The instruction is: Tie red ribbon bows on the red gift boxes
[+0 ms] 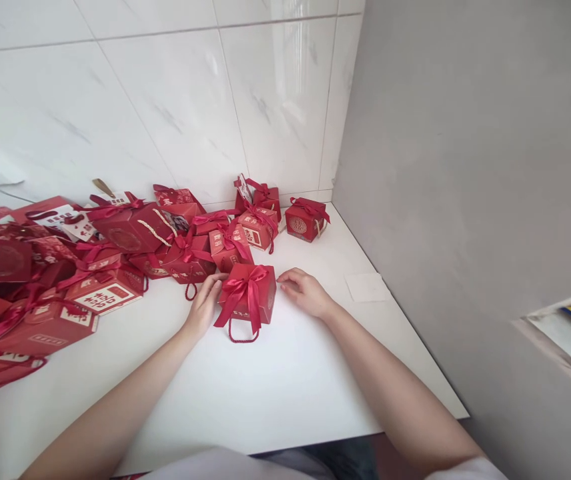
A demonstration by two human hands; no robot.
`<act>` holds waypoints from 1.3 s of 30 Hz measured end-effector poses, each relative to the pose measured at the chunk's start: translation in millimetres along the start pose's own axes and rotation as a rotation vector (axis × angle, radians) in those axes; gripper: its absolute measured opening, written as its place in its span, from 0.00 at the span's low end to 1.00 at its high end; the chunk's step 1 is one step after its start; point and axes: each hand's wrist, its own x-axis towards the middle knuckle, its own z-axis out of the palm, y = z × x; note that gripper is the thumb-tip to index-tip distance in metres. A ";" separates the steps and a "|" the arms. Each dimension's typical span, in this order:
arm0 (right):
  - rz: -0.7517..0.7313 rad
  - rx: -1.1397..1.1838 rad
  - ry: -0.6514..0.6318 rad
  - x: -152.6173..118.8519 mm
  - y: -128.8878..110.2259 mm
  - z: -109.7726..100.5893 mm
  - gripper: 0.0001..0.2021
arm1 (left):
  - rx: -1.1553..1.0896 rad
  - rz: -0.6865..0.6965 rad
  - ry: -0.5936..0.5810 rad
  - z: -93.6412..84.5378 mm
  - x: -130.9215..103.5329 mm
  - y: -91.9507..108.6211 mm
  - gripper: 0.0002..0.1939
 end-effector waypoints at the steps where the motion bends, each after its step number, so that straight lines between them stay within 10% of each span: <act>1: -0.005 0.000 -0.003 -0.3 -0.6 -0.2 0.09 | 0.005 -0.002 -0.010 -0.2 0.2 0.7 0.19; 39: -0.007 -0.171 -0.007 -12.3 -19.9 -0.7 0.09 | -0.015 0.005 0.058 -8.3 -11.0 7.7 0.08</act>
